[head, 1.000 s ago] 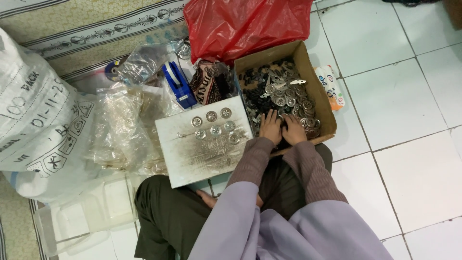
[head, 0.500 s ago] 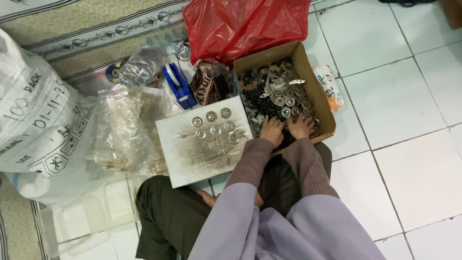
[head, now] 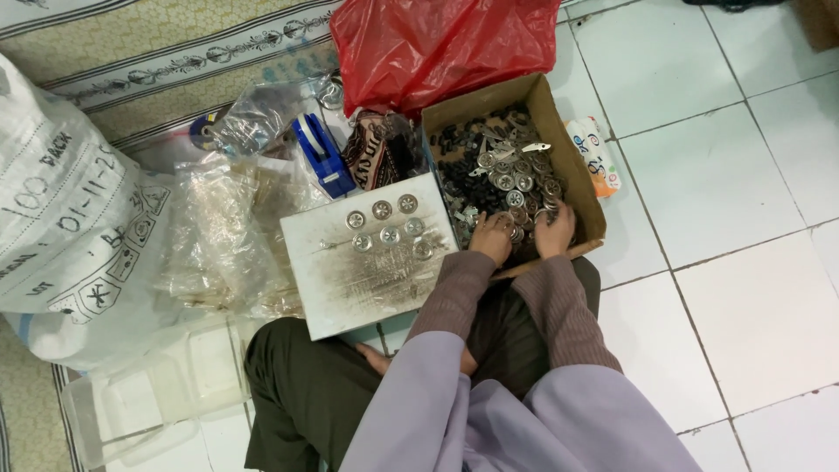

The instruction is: Organizing and arranging small decorative metal components onto a template board while sitting on the floor.

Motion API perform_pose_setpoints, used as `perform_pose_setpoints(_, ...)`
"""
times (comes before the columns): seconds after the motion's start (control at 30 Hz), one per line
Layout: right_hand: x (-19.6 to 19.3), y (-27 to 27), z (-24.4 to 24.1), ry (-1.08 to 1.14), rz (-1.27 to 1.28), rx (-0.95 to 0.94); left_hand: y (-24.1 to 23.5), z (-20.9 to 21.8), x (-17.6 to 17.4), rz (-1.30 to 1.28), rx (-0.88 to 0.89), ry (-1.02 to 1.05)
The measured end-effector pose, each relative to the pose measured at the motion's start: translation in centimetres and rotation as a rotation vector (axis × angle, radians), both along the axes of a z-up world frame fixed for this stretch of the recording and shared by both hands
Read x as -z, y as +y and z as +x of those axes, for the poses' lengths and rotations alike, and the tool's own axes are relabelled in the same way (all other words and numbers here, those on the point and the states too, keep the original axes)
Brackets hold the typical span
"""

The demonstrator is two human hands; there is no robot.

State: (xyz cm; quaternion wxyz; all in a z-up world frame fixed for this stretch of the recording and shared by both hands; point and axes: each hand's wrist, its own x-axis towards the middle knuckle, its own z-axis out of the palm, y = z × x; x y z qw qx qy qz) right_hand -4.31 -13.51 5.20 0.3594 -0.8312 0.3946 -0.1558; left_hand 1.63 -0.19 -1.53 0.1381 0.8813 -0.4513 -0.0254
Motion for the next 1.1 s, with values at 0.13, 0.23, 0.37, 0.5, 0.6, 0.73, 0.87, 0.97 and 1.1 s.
perform_pose_setpoints(0.13, 7.7, -3.0, 1.4, 0.5, 0.202, -0.121, 0.6, -0.1, -1.3, -0.021, -0.015, 0.048)
perform_pose_setpoints(0.23, 4.9, -1.1, 1.2, 0.606, 0.041, -0.244, 0.7, 0.1, -2.1, -0.018, -0.009, 0.124)
perform_pose_setpoints(0.37, 2.0, 1.0, 0.5, 0.602, -0.115, -0.348, 0.6, -0.3, -1.5, 0.009, -0.058, 0.103)
perform_pose_setpoints(0.5, -2.3, 3.2, 0.2, 0.682, -0.17, -0.413, 0.3, -0.7, -0.2, -0.08, -0.098, -0.02)
perform_pose_setpoints(0.6, 3.2, 1.2, -0.6, 0.649, -0.218, -0.443, 0.3, -1.0, -0.4, -0.113, -0.09, -0.064)
perform_pose_setpoints(0.73, -0.6, 3.3, -0.8, 0.616, -0.242, -0.45, 0.7, -1.6, -0.6, -0.137, -0.111, -0.06)
perform_pose_setpoints(0.87, -2.9, 4.2, -0.7, 0.51, -0.156, -0.351, 0.8, -1.7, -0.1, -0.176, -0.118, -0.097)
perform_pose_setpoints(0.97, -3.6, 4.2, -0.8, 0.428, -0.152, -0.328, 0.8, -1.7, -0.5, -0.144, -0.122, -0.105)
perform_pose_setpoints(1.1, -2.6, 3.8, -0.8, 0.409, -0.241, -0.381, 1.1, -1.8, -1.9, 0.024, -0.124, -0.04)
